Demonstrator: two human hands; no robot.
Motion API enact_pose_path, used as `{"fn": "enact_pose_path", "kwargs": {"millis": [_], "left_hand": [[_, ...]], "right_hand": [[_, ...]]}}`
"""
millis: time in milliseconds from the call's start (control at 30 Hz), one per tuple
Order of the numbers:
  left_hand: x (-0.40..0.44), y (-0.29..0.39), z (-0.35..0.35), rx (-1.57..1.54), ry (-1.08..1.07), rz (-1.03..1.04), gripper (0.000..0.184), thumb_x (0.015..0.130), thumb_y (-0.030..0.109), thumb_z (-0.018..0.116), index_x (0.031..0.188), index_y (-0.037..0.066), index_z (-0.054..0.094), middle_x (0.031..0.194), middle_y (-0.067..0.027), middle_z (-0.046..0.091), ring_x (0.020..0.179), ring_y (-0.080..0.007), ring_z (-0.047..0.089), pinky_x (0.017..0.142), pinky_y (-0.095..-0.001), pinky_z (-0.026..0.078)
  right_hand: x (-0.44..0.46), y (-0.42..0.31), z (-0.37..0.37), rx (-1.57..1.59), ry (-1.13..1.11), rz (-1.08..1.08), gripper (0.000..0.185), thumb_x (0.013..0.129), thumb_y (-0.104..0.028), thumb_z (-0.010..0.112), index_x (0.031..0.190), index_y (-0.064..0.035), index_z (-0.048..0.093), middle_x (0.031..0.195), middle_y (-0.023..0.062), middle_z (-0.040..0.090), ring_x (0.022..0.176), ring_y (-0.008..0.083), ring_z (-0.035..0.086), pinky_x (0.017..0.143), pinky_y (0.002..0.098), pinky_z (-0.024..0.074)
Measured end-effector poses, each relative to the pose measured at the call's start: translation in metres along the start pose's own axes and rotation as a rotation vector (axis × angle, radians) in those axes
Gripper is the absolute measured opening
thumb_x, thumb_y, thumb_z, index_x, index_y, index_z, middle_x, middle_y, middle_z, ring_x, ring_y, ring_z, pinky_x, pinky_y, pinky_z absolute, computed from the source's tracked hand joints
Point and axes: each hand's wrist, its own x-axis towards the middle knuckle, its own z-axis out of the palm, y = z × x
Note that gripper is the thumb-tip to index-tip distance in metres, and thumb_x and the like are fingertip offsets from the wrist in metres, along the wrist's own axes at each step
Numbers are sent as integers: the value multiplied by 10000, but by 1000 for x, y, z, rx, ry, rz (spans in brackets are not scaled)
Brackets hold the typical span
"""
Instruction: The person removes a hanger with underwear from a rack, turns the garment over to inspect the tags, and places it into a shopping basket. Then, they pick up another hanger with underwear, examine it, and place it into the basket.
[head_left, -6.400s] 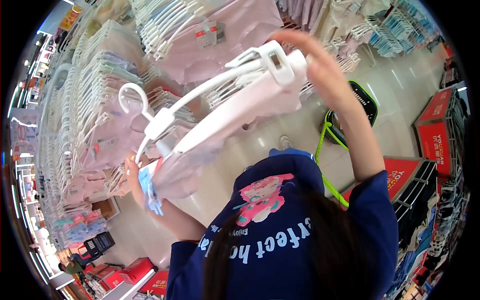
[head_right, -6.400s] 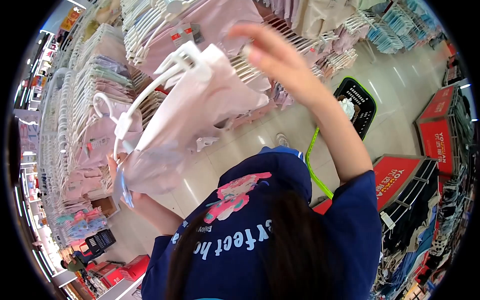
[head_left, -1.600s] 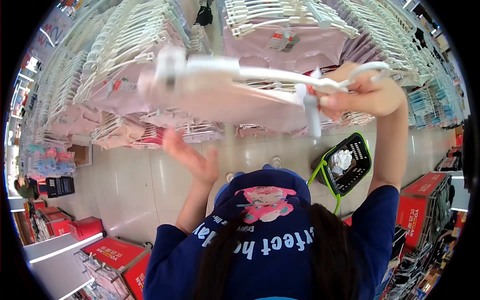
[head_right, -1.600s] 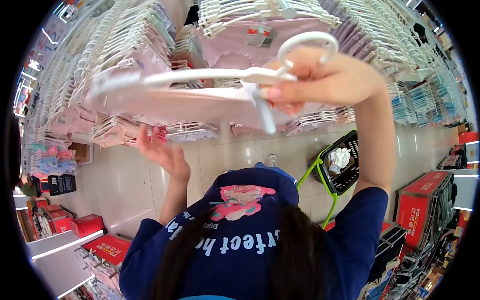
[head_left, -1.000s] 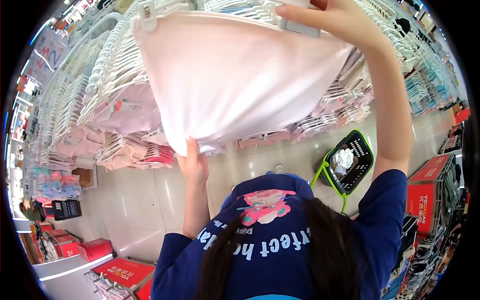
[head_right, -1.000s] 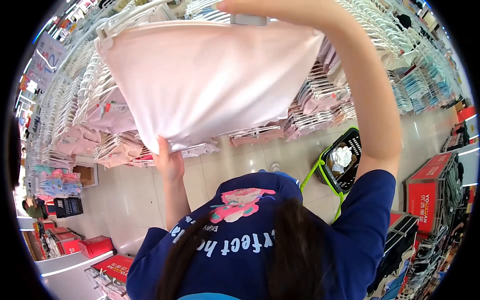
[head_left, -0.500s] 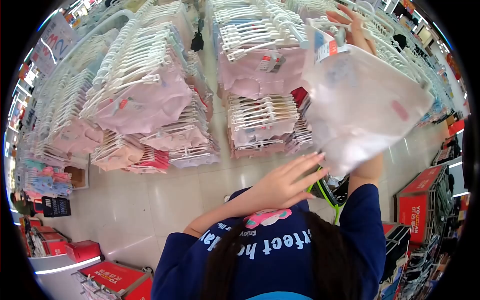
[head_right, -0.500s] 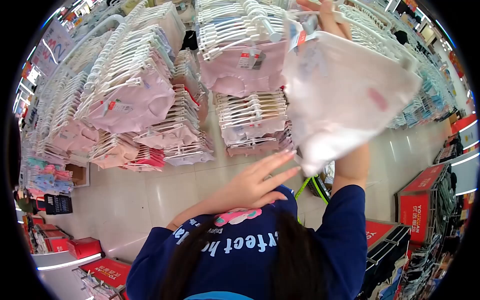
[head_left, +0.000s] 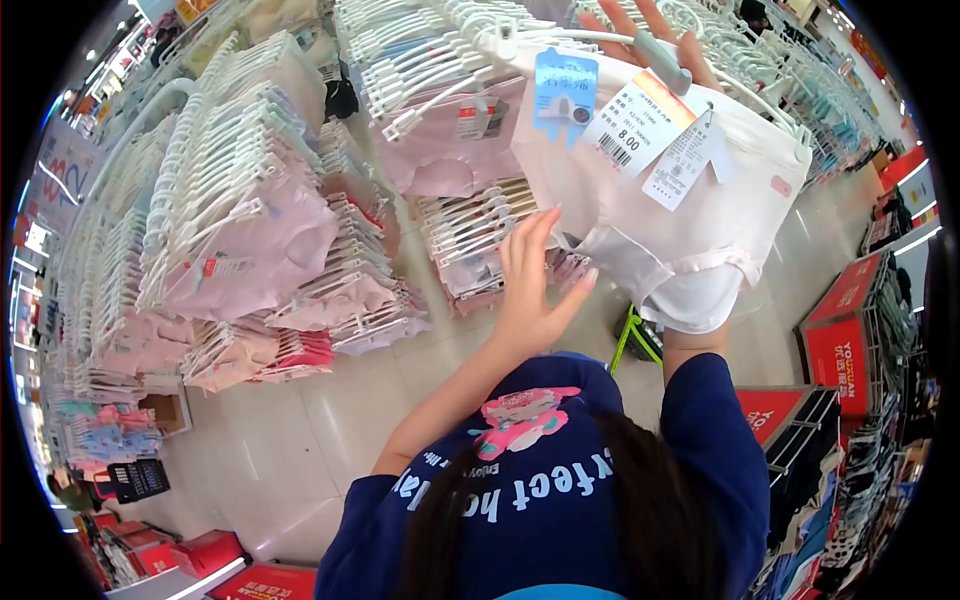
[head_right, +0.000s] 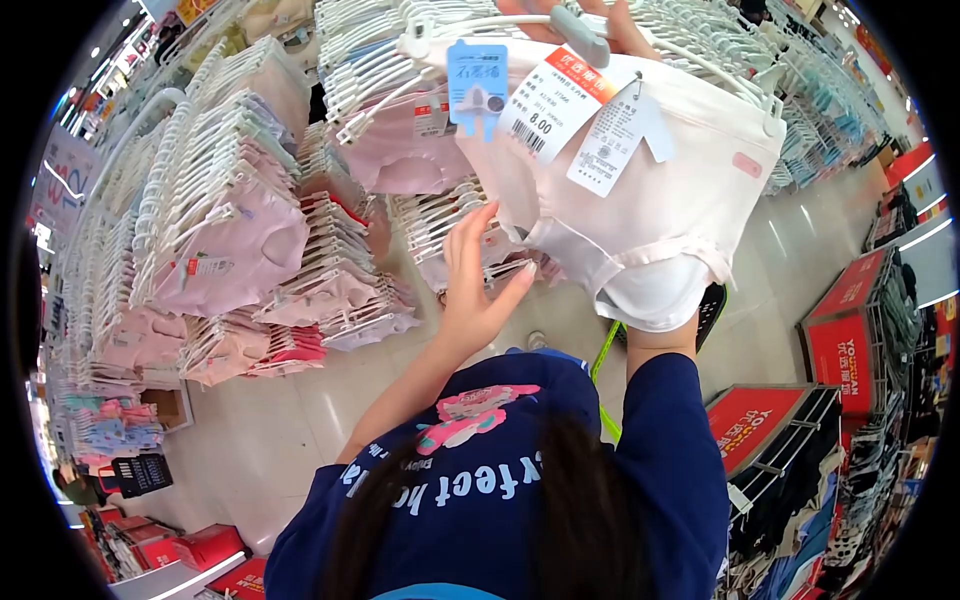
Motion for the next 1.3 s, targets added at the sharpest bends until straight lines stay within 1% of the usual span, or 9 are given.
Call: {"fn": "enact_pose_path", "kwargs": {"millis": [200,433,667,833,867,933,1100,1200,1300], "left_hand": [[25,-7,5,24,-331,91,517,691,243,631,1095,4,415,1073,-141,437,980,-278,391,855,-362,278],[24,-26,37,-168,-344,34,461,703,227,650,1052,-8,461,988,-113,475,922,-216,431,810,-329,321],[13,7,12,-850,-666,-435,283,713,101,620,958,-27,560,933,-70,563,849,-140,517,750,-266,402],[10,8,-11,-1330,-337,-373,552,749,230,601,1160,-61,376,1118,-183,487,1028,-280,492,877,-394,388],[9,-5,-17,-1306,-412,-270,608,844,418,362,1266,-6,249,1239,-200,376,1106,-323,421,928,-455,331],[13,6,-27,-1373,-225,-359,586,822,307,491,1256,-8,256,1230,-176,386,1116,-305,411,940,-432,318],[11,10,-45,-1350,-333,-217,556,839,330,401,1262,16,221,1191,-197,389,855,-310,517,709,-406,442],[17,36,-39,-1731,-324,-183,581,825,426,392,1211,10,270,1011,-173,494,455,-198,487,413,-302,406],[31,27,-49,-1891,-631,-66,481,814,458,465,1057,43,472,913,-47,585,494,-79,554,499,-245,438]], "right_hand": [[-3,-7,-2,20,-8,-2,434,855,-360,402,1110,-11,437,997,97,463,831,154,384,709,254,326],[-2,-17,-11,27,-9,0,475,856,-389,377,1137,-7,411,1051,114,442,903,170,373,759,269,318],[-5,-26,-22,25,-5,16,517,857,-418,353,1163,-3,385,1106,130,420,976,185,362,810,283,310],[-13,-31,-23,34,-3,37,547,857,-439,335,1182,1,366,1145,141,404,1027,196,354,846,293,305],[-14,-32,-24,36,-2,38,553,857,-443,332,1185,1,362,1153,144,401,1037,198,353,853,295,303],[-15,-34,-26,38,-6,37,565,858,-451,325,1193,2,355,1168,148,395,1058,203,350,867,299,301],[-13,-38,-32,44,-16,29,594,858,-472,307,1212,5,336,1207,160,379,1109,214,342,903,309,296],[-17,-40,-32,47,-25,34,612,859,-484,297,1223,7,325,1231,167,370,1140,220,337,925,315,292],[-19,-39,-31,52,-25,52,630,859,-496,286,1234,9,314,1254,174,361,1171,227,333,946,321,289]]}}
